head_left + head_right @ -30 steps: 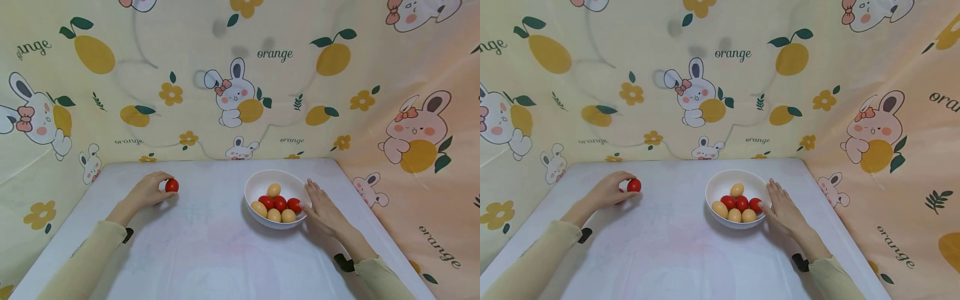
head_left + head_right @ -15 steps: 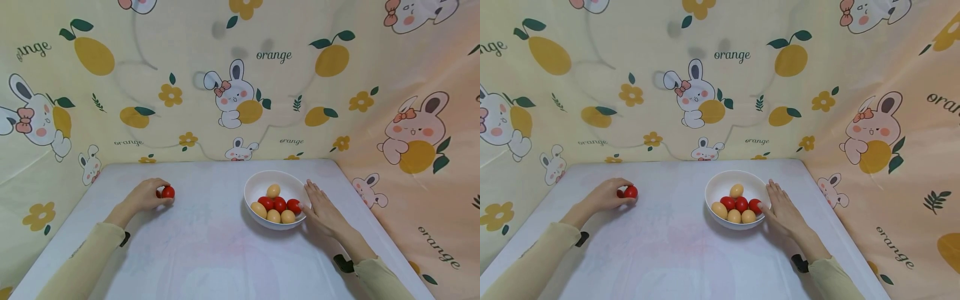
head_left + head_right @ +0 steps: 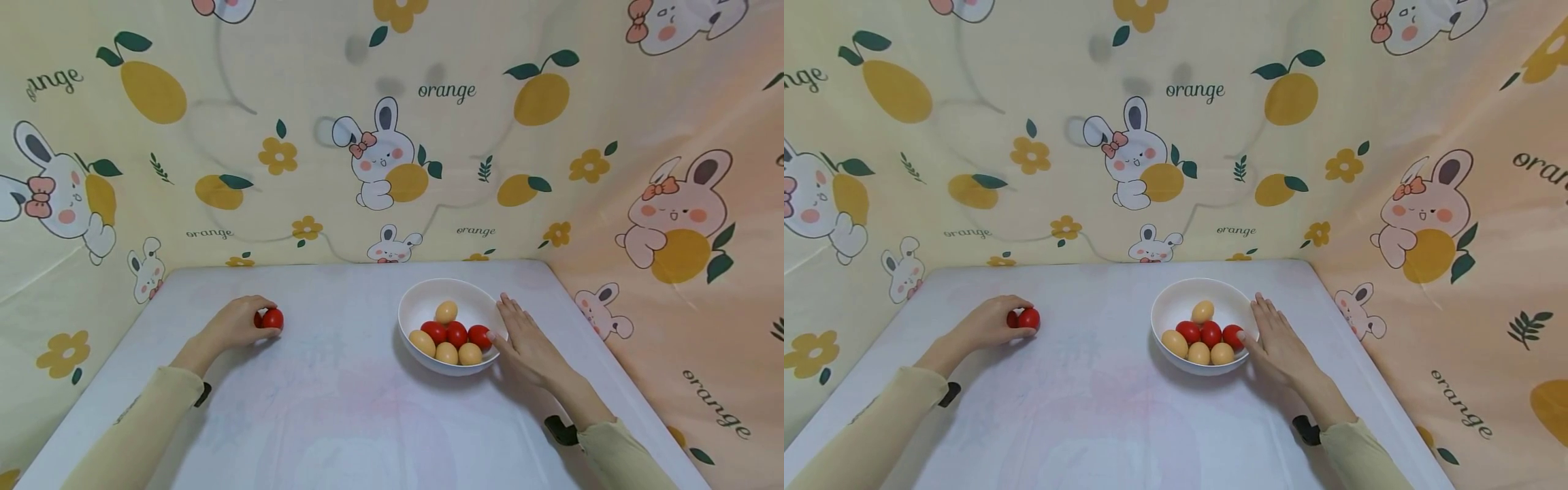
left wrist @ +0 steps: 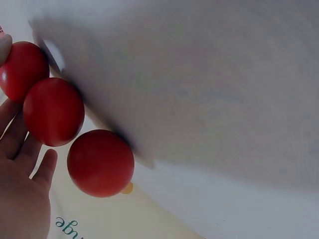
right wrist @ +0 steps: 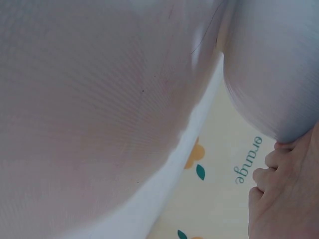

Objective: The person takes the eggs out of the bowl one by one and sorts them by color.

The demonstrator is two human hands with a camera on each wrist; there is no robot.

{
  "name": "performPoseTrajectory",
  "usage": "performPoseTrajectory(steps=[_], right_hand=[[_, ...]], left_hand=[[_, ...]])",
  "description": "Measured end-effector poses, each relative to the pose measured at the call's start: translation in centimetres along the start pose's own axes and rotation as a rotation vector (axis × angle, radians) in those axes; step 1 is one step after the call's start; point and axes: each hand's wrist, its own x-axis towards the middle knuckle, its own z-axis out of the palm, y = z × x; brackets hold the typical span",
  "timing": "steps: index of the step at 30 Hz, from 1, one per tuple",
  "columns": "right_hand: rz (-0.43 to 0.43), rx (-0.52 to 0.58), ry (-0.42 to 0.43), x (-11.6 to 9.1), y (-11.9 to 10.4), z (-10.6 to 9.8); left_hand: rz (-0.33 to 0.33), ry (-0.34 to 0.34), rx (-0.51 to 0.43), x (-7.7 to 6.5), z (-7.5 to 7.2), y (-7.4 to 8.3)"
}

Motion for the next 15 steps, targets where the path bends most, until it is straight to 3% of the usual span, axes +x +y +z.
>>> performPoseTrajectory(steps=[15], right_hand=[[-0.001, 0.008, 0.003, -0.13, -0.12, -0.06]], left_hand=[[-0.032, -0.023, -0.009, -0.12, -0.18, 0.12]])
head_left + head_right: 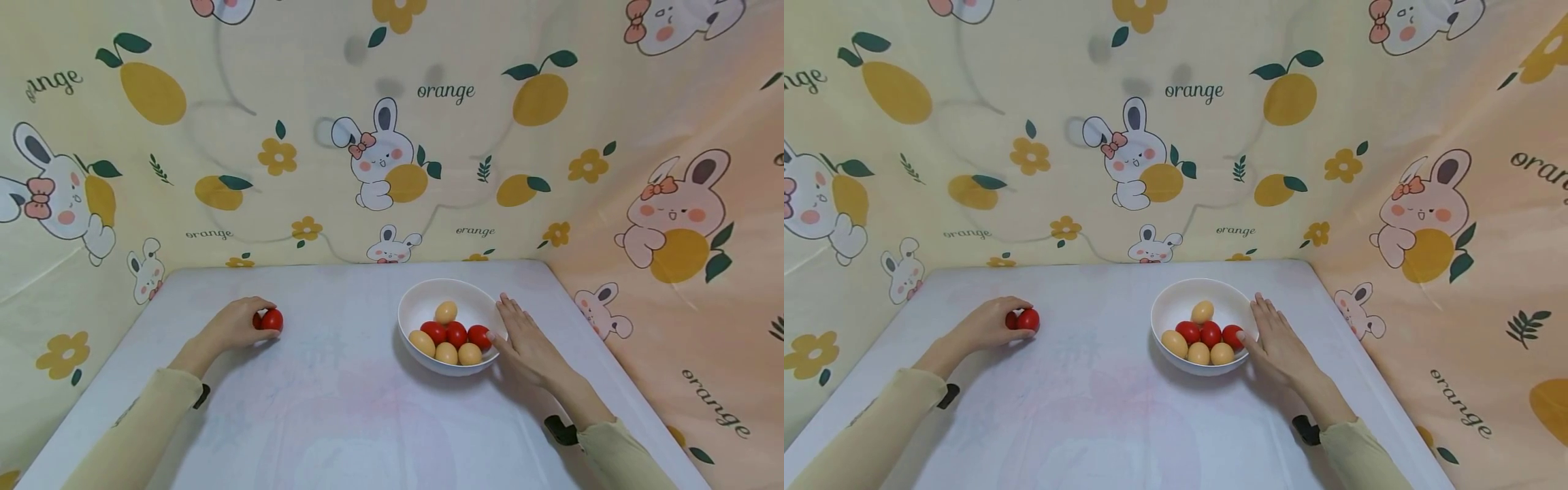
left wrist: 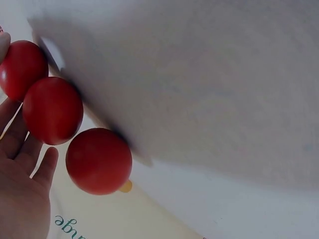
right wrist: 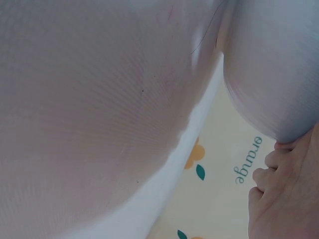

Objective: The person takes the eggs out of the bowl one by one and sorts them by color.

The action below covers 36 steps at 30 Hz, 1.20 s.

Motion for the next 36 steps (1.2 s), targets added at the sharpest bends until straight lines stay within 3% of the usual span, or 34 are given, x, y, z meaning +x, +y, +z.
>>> performPoseTrajectory(steps=[7, 12, 17, 28, 36], right_hand=[[0.006, 0.000, -0.001, 0.0, 0.0, -0.1], [0.006, -0.001, -0.004, 0.0, 0.1, -0.1], [0.005, 0.003, -0.008, -0.1, 0.1, -0.1], [0.015, 0.021, -0.015, -0.1, 0.2, 0.0], [0.010, 0.023, -0.008, 0.0, 0.2, 0.1]], left_hand=[[-0.019, 0.008, -0.017, -0.2, 0.0, -0.2], [-0.001, 0.057, -0.035, -0.2, 0.0, 0.3], [0.021, 0.124, -0.066, -0.1, 0.0, 1.8], [0.168, 0.332, -0.172, 1.1, 0.3, 6.0], [0.209, 0.398, -0.283, 2.6, 1.3, 8.7]])
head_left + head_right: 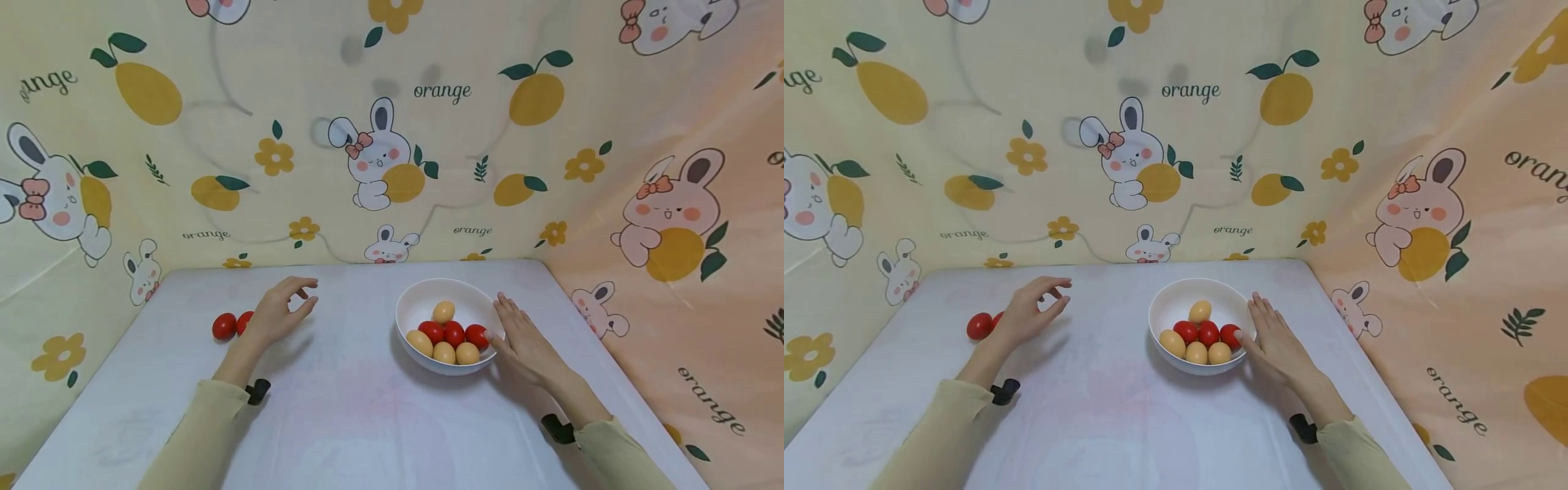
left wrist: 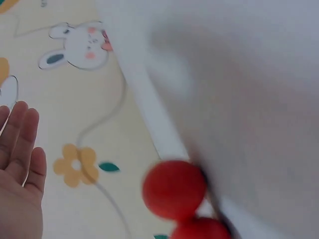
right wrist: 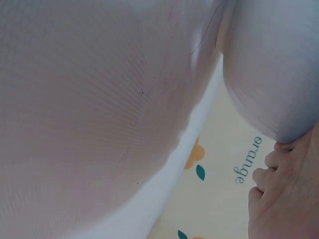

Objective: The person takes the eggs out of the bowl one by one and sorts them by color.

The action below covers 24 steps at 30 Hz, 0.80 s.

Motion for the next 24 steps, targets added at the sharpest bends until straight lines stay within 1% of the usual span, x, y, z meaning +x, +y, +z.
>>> performPoseTrajectory(steps=[7, 14, 17, 21, 24], right_hand=[[0.002, 0.002, -0.010, -0.1, -0.1, -0.2], [0.008, -0.007, -0.011, -0.1, 0.0, -0.2], [0.004, -0.005, -0.008, -0.1, 0.0, -0.2], [0.003, -0.006, -0.007, -0.1, -0.1, -0.2], [0.007, -0.007, -0.012, 0.0, -0.1, -0.2]], left_hand=[[0.040, -0.003, -0.055, 1.4, 2.5, 2.2], [0.114, 0.000, -0.094, 3.1, 5.0, 4.7], [0.149, -0.010, -0.111, 4.0, 6.1, 5.9], [0.196, -0.044, -0.111, 5.0, 7.4, 7.5], [0.229, -0.091, -0.096, 5.7, 8.4, 8.5]])
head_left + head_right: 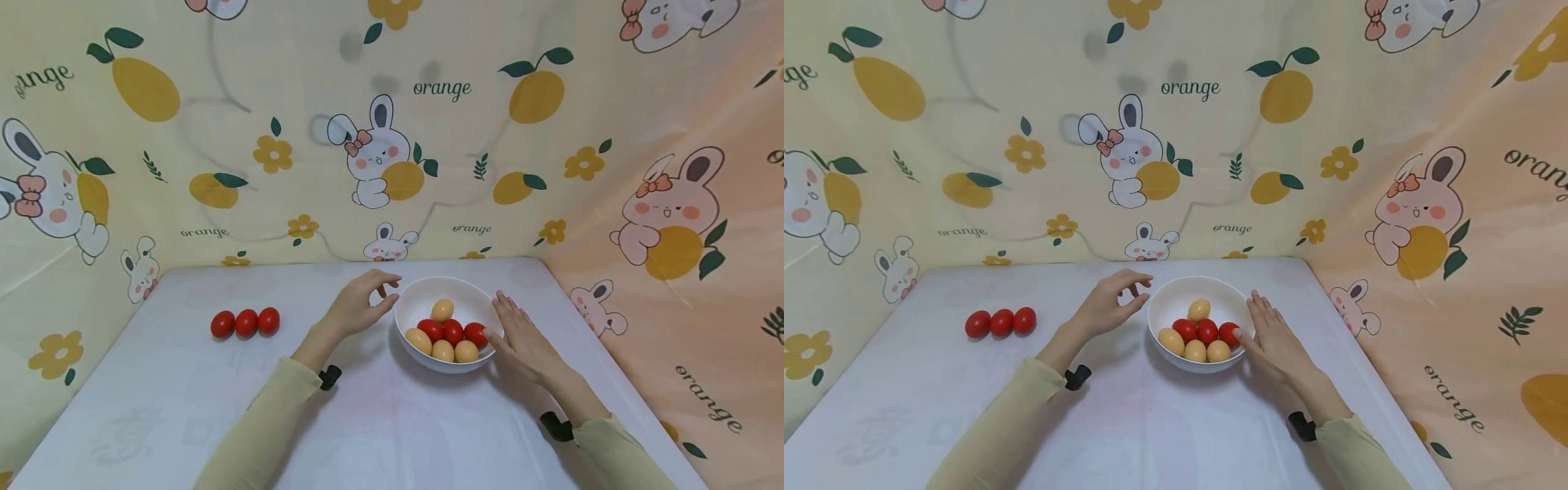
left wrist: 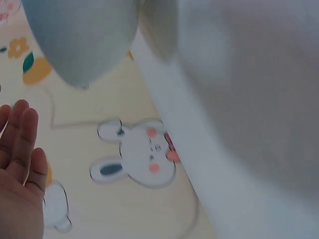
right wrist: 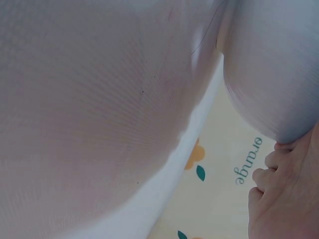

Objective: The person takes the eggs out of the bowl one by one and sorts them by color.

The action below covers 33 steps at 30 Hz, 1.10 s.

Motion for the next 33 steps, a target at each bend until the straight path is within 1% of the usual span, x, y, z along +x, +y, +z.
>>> performPoseTrajectory(steps=[5, 8, 10, 13, 15, 18, 21, 26, 29, 33], right_hand=[[-0.001, -0.002, -0.001, 0.0, 0.0, 0.0], [-0.004, -0.005, 0.000, 0.1, 0.1, 0.0], [-0.005, -0.008, -0.001, 0.1, 0.1, 0.0], [-0.004, -0.007, -0.004, 0.1, 0.2, 0.0], [-0.001, -0.004, -0.005, 0.1, 0.2, 0.0], [0.002, 0.006, -0.010, 0.1, 0.2, 0.0], [0.003, 0.006, -0.011, 0.1, 0.2, -0.1], [0.001, 0.008, -0.012, 0.2, 0.2, 0.0], [0.000, 0.011, -0.014, 0.2, 0.2, 0.0], [-0.007, 0.013, -0.010, 0.2, 0.1, -0.1]], left_hand=[[0.038, -0.119, 0.030, 1.6, 1.4, 1.2], [0.047, -0.210, 0.063, 2.6, 2.0, 2.0], [0.045, -0.278, 0.093, 3.2, 2.3, 2.5], [0.024, -0.391, 0.138, 4.1, 2.8, 3.1], [0.008, -0.460, 0.179, 4.5, 3.3, 3.3], [0.000, -0.545, 0.243, 5.1, 4.0, 3.4], [0.016, -0.603, 0.298, 5.4, 4.7, 3.3], [0.028, -0.656, 0.365, 5.6, 5.4, 3.1], [-0.013, -0.689, 0.368, 5.6, 5.8, 3.1], [-0.087, -0.737, 0.350, 5.7, 6.2, 3.3]])
